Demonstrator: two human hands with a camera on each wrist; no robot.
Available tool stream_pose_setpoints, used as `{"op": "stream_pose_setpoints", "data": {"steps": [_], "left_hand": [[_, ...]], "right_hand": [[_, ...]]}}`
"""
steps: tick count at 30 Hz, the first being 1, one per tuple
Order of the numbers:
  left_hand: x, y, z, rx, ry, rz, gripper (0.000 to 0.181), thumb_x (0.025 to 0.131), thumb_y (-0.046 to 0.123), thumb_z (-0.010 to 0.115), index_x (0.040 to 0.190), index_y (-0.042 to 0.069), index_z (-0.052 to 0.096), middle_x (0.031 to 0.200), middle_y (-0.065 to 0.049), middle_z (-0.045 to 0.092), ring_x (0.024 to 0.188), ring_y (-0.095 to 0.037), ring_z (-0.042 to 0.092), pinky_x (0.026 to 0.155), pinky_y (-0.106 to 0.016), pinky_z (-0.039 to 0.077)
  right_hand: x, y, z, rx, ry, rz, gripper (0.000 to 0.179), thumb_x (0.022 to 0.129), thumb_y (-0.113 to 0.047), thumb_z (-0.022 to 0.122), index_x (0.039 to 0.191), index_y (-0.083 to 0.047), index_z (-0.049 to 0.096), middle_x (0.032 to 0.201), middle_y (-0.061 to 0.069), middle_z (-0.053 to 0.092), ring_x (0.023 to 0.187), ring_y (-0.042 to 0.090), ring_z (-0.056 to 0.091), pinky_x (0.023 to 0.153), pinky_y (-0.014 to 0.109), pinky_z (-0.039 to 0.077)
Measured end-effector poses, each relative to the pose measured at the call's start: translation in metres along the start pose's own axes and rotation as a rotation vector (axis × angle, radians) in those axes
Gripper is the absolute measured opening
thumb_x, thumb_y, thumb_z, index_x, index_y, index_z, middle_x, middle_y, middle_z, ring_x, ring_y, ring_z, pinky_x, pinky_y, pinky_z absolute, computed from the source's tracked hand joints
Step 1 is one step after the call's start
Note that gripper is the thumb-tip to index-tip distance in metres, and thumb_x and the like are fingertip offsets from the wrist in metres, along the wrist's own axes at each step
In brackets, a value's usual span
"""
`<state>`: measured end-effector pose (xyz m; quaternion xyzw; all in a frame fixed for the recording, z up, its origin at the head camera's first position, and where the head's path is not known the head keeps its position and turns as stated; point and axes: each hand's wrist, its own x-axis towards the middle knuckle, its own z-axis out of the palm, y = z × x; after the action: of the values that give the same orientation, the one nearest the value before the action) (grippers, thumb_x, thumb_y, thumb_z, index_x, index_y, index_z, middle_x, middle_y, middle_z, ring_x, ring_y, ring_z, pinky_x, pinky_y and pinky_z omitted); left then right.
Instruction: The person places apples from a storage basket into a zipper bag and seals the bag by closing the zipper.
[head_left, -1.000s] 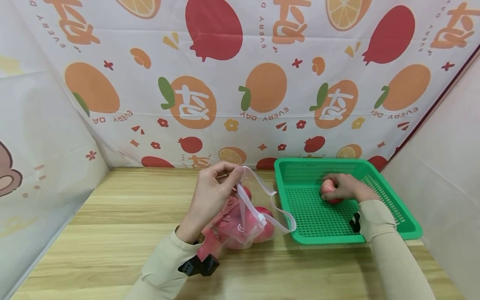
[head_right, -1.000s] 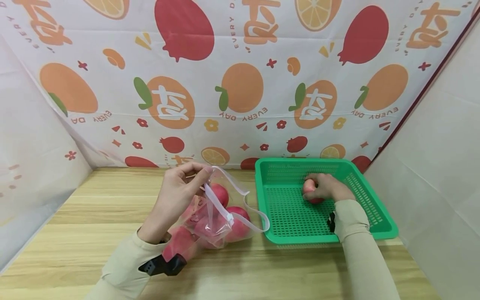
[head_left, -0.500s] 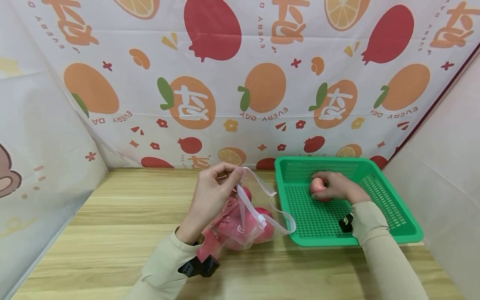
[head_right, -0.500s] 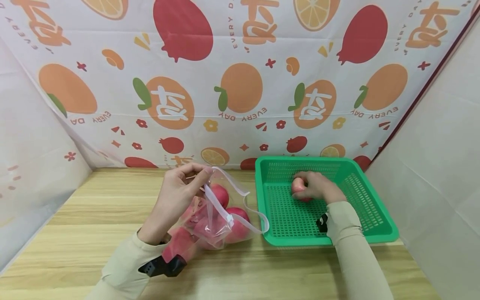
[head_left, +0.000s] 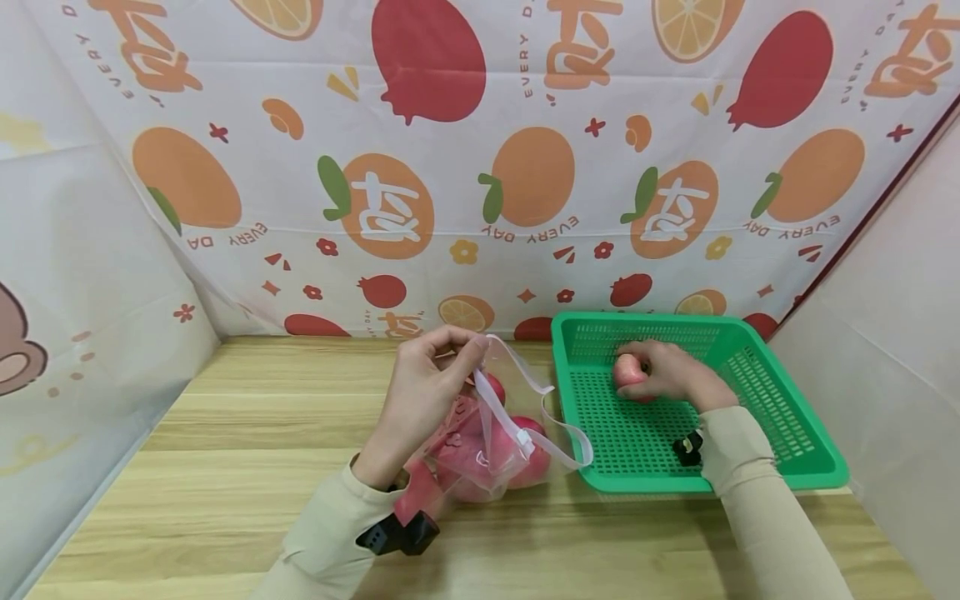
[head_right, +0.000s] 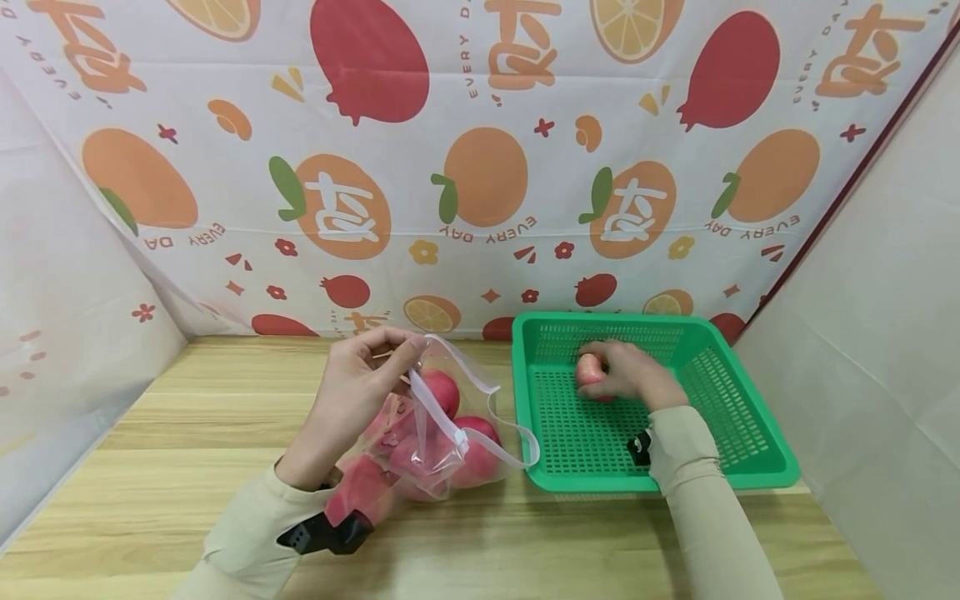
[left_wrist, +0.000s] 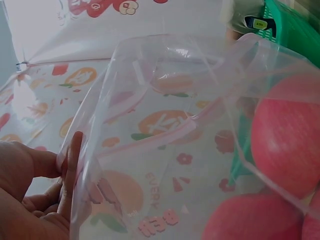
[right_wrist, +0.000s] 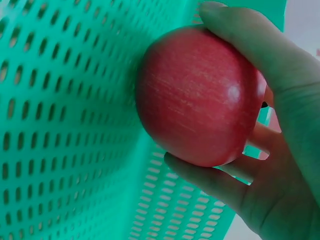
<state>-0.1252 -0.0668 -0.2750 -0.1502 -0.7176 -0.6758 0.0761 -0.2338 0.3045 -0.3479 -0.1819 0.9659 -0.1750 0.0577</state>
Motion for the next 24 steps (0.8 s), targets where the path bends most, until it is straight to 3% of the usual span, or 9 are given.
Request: {"op": "stream_pose_setpoints", "data": {"steps": [10, 20, 24], "left_hand": [[0.001, -0.001, 0.0, -0.002, 0.007, -0.011, 0.014, 0.099, 0.008, 0.067, 0.104, -0.004, 0.072, 0.085, -0.019, 0.067, 0.064, -0.012, 0.066, 0.062, -0.027, 0.063], [0.0, 0.0, -0.001, 0.007, 0.004, -0.009, 0.015, 0.099, 0.007, 0.067, 0.106, -0.005, 0.072, 0.089, -0.025, 0.067, 0.065, -0.013, 0.067, 0.062, -0.027, 0.063], [0.0, 0.0, -0.001, -0.001, 0.003, -0.015, 0.014, 0.099, 0.007, 0.066, 0.106, -0.004, 0.072, 0.087, -0.022, 0.067, 0.065, -0.013, 0.067, 0.062, -0.027, 0.063]], "right_hand": [[0.003, -0.027, -0.002, -0.02, 0.068, -0.055, 0.066, 0.081, -0.035, 0.086, 0.138, -0.012, 0.062, 0.134, 0.013, 0.061, 0.11, 0.029, 0.058, 0.087, 0.045, 0.06], [0.002, -0.044, -0.005, -0.048, 0.069, -0.072, 0.066, 0.082, -0.034, 0.086, 0.139, -0.011, 0.061, 0.139, 0.015, 0.058, 0.115, 0.032, 0.059, 0.089, 0.049, 0.06], [0.002, -0.046, -0.004, -0.044, 0.075, -0.071, 0.067, 0.082, -0.035, 0.086, 0.139, -0.011, 0.061, 0.14, 0.014, 0.058, 0.116, 0.032, 0.058, 0.09, 0.05, 0.06]]}}
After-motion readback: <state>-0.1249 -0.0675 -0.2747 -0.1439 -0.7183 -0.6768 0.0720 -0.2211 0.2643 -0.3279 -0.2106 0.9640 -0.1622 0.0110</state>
